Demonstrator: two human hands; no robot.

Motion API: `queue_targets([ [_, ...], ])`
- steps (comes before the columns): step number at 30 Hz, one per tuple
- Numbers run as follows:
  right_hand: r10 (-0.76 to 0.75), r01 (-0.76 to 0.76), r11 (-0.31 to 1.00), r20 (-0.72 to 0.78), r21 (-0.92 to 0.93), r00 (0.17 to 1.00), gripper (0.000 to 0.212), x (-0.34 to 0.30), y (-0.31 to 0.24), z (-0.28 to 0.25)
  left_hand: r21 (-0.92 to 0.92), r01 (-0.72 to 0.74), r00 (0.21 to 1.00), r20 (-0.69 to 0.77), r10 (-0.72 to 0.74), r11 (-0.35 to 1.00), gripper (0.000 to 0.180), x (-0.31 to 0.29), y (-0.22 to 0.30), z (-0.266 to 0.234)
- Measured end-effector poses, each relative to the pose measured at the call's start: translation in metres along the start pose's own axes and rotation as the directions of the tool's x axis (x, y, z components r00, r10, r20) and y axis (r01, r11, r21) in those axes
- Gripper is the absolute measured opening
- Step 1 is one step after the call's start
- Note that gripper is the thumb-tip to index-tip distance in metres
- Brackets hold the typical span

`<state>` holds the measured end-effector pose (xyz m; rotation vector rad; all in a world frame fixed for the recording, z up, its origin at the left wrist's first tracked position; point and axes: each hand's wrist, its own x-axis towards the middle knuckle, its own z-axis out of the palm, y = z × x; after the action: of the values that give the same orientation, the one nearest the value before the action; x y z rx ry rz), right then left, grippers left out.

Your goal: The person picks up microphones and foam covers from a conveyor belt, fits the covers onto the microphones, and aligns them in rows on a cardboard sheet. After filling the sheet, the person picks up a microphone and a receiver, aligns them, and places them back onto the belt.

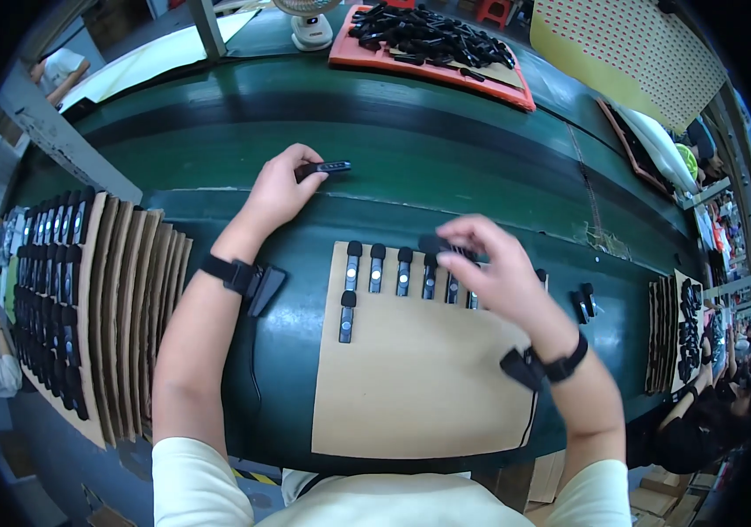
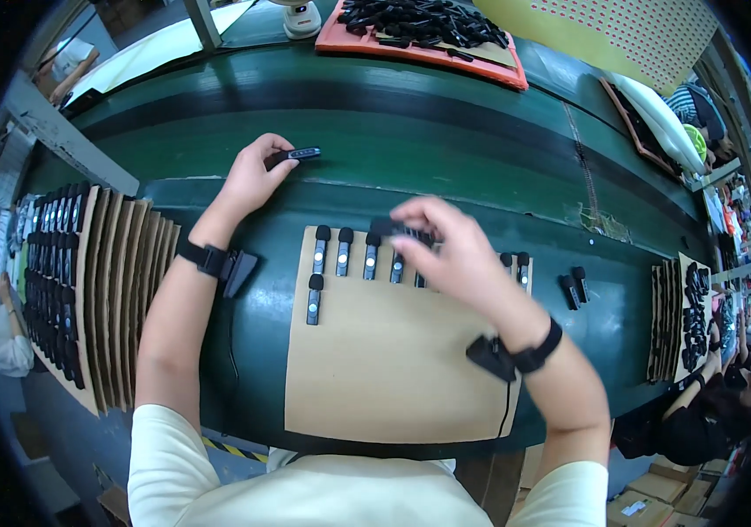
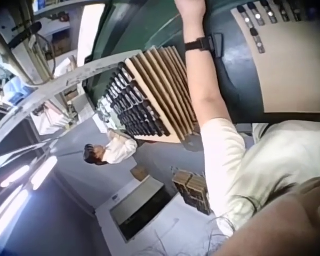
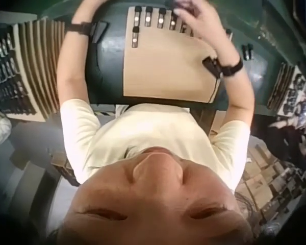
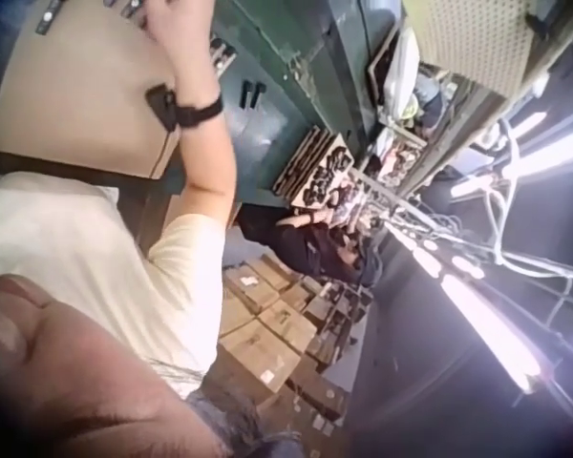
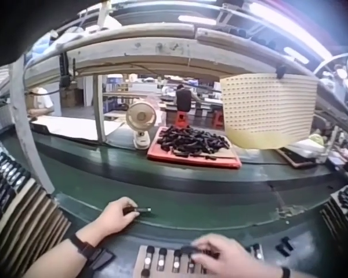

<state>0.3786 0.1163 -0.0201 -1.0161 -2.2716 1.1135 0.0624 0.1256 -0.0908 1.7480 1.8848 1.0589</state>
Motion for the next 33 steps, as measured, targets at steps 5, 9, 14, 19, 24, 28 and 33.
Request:
queue_targets([
  [5,0.026,0.049,0.943,-0.219,0.329,0.975,0.026,-0.081,-0.001,0.023,-0.333,-0.115,0.993,-0.054,0.103,0.936,0.023,-0.069,0.056,0.013],
  [9,0.165,0.008,0.793,-0.228,0.609,0.960,0.028,-0.108,-0.004,0.040,-0.490,-0.028,0.999,0.010,0.038,0.871,0.025,-0.126,0.086,0.019],
  [14,0.096,0.120,0.779,-0.306,0.615,0.947,0.029,-0.122,0.002,0.053,-0.574,-0.040,0.998,0.023,0.065,0.818,0.027,-0.173,0.117,0.025],
  [19,0.068,0.134,0.806,-0.316,0.576,0.946,0.029,-0.125,0.018,0.060,-0.618,-0.020,0.993,0.078,0.086,0.786,0.030,-0.195,0.120,0.035],
  [24,-0.086,0.226,0.874,-0.320,0.430,0.943,0.028,-0.131,0.022,0.055,-0.564,-0.175,0.965,0.064,0.254,0.807,0.029,-0.199,0.116,0.038],
  [28,-0.113,0.217,0.898,-0.277,0.383,0.954,0.026,-0.127,0.022,0.059,-0.578,-0.162,0.968,0.066,0.244,0.800,0.028,-0.201,0.107,0.038],
  [33,-0.160,0.262,0.905,-0.301,0.336,0.940,0.027,-0.128,0.022,0.056,-0.577,-0.172,0.963,0.071,0.259,0.798,0.029,-0.200,0.110,0.037],
])
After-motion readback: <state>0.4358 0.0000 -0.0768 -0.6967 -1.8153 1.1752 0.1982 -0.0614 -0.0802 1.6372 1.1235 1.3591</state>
